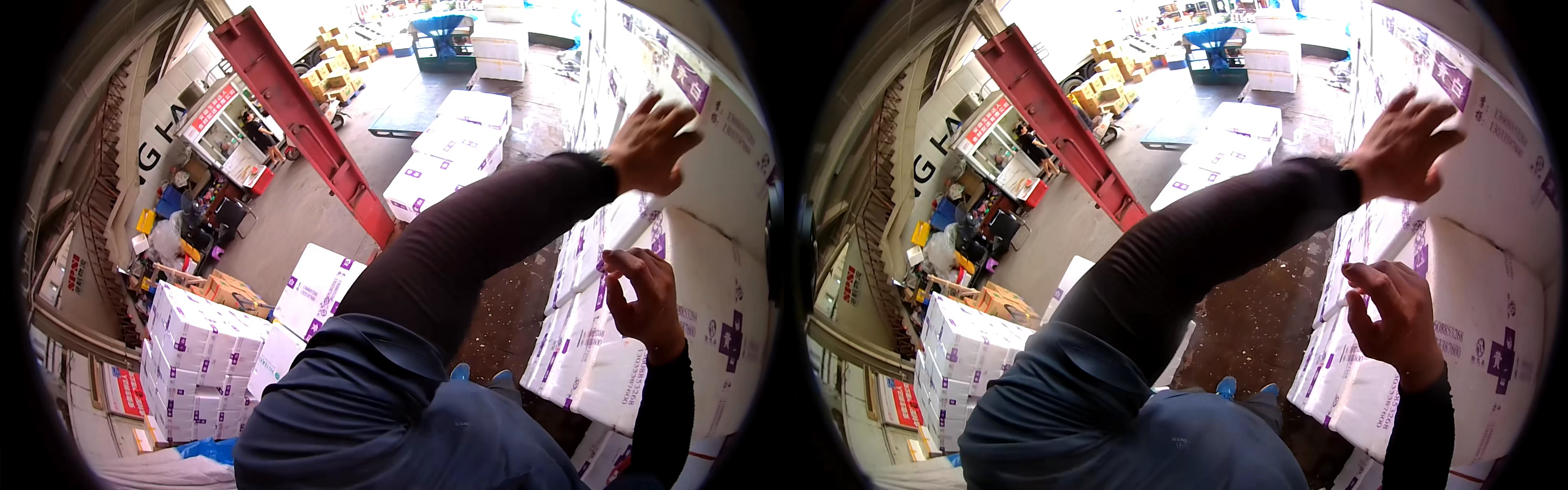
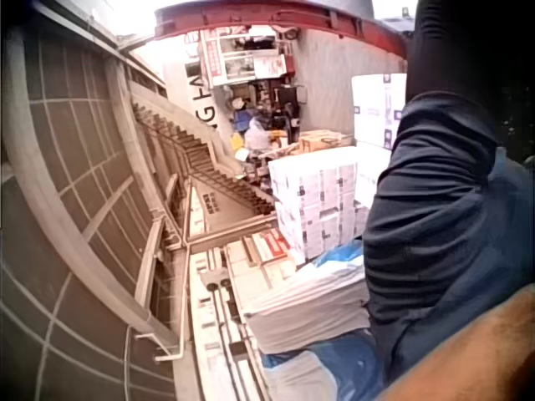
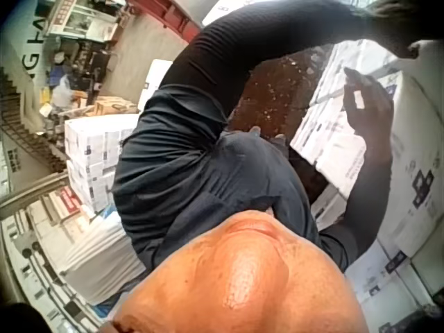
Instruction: The person moves a white styrofoam box from a stack and places it on the ground. They then walk to a large stack of boxes secured with orange straps and begin to untie the straps using their hands.
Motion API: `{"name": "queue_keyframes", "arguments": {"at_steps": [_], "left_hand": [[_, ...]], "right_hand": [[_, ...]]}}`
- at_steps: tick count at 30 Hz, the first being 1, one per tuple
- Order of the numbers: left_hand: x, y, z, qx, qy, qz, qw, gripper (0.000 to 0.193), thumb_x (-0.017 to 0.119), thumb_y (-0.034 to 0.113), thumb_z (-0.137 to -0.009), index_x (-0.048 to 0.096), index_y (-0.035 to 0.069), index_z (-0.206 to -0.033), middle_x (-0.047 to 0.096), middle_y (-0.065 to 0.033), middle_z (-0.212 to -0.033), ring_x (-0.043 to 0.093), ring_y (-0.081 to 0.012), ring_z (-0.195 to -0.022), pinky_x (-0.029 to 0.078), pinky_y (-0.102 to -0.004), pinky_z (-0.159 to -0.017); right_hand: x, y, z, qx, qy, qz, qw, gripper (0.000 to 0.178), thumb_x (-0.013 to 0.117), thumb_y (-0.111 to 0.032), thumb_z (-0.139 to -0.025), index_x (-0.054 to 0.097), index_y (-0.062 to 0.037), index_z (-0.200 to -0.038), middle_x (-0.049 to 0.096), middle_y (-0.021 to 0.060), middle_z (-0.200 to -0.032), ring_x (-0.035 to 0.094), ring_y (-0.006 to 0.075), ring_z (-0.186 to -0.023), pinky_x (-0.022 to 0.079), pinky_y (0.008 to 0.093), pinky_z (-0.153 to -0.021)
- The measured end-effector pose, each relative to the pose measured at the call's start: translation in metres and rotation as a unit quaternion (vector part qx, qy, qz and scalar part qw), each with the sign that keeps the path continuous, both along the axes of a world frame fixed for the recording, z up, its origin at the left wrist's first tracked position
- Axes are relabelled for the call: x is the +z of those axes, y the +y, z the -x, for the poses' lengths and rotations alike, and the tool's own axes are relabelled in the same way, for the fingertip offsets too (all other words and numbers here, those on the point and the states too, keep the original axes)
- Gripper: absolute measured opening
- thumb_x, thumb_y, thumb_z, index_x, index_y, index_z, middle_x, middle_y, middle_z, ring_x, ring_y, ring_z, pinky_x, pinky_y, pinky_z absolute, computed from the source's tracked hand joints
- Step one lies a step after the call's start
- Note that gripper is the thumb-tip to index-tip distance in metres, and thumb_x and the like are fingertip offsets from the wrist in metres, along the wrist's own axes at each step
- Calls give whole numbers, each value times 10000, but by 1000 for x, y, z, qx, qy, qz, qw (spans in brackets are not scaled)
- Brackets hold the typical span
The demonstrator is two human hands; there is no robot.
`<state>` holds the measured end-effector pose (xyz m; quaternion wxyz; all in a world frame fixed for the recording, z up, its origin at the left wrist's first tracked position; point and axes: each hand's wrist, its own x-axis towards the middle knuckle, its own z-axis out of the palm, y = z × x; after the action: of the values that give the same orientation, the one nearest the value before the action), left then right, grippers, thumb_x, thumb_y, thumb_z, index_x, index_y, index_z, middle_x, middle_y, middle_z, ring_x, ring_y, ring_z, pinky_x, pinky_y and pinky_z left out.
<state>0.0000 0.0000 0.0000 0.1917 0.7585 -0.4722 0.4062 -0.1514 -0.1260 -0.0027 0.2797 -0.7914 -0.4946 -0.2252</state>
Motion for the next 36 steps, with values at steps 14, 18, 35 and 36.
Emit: {"name": "queue_keyframes", "arguments": {"at_steps": [14, 18, 35, 36], "left_hand": [[-355, 383, 370, 277, 740, -300, 534, 411, 557, 306, -798, 677, 52, -1098, 661, -200, -1122, 622, -356, -1066, 485, -445, -904], [-411, 412, 524, 334, 805, -123, 475, 447, 537, 366, -814, 674, 46, -1095, 665, -201, -1102, 620, -364, -1048, 473, -432, -914], [-412, 335, 531, 251, 823, 490, 142, 454, 528, 341, -922, 483, 98, -1303, 557, -95, -1217, 644, -255, -768, 542, -400, -626], [-420, 342, 535, 243, 810, 514, 142, 441, 533, 349, -918, 502, 90, -1272, 558, -99, -1200, 648, -266, -779, 544, -405, -624]], "right_hand": [[6, -6, 15, -75, 47, 40, 995, 196, 604, 42, -805, 584, -35, -984, 641, 121, -778, 654, 238, -656, 511, 333, -615], [-18, 7, 11, -82, 121, 55, 988, 171, 597, 33, -820, 601, -21, -982, 648, 132, -797, 660, 236, -676, 514, 332, -630], [-74, -24, -15, -207, 205, 264, 919, 123, 622, -63, -811, 591, -44, -928, 605, 120, -668, 619, 258, -604, 503, 357, -596], [-73, -20, -13, -218, 221, 272, 911, 134, 622, -77, -809, 593, -41, -934, 616, 128, -678, 626, 280, -618, 511, 373, -613]]}}
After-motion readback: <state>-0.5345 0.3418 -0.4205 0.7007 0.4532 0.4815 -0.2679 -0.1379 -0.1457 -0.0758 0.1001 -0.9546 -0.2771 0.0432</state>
